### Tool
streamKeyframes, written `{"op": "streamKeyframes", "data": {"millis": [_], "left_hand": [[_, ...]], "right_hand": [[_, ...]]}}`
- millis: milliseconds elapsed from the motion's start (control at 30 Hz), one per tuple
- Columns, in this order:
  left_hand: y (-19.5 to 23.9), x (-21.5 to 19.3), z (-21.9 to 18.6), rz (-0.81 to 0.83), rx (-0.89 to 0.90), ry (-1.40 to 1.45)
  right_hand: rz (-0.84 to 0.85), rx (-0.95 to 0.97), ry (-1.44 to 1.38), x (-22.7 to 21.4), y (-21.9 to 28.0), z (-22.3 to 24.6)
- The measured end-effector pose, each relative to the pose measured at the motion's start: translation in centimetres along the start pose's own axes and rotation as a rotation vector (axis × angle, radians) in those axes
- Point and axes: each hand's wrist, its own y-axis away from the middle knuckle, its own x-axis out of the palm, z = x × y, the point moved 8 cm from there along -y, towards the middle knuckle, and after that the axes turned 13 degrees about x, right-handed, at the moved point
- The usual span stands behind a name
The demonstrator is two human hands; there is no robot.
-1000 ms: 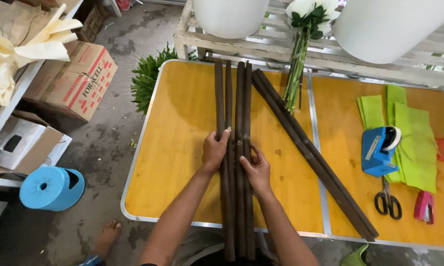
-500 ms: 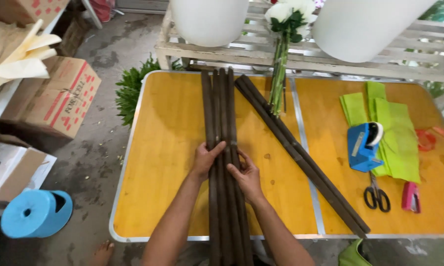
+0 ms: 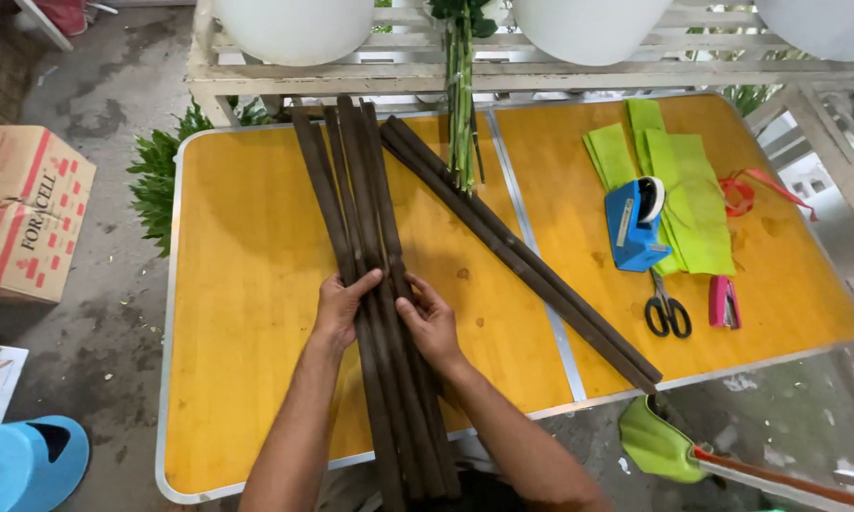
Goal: Arranging long brown sticks into a fan-shaped structure on a work table and securing them at a central point.
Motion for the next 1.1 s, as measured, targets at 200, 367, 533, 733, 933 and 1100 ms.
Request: {"op": "streamKeyframes", "data": {"millis": [200,367,533,733,933,1100], "left_hand": [[0.0,0.1,0.4,-0.024,0.027,0.022],[-1.0,-0.1,1.5,-0.027,0.045,0.044],[-1.3,-0.7,2.0,-0.061,0.082,0.132],[-1.0,0.3,1.3,-0.012,0.075,0.165],[-1.3,0.1,2.6,-0.007,0.063,0.152],[0.0,0.9,0.8,-0.009,0.061,0.194]], "right_hand": [[-0.008,-0.023,-0.04,0.1,0.3,0.8],[0.017,-0.022,-0.054,-0.2,-0.6,-0.4],[0.008,-0.073,0.026,-0.3,-0.8,-0.8],[0.008,-0.052,0.015,-0.4,-1.0,-0.8],[-0.03,-0.055,0.084,0.1,0.2,0.9],[-0.04,-0.041,0.096,0.2,0.1,0.6]]}}
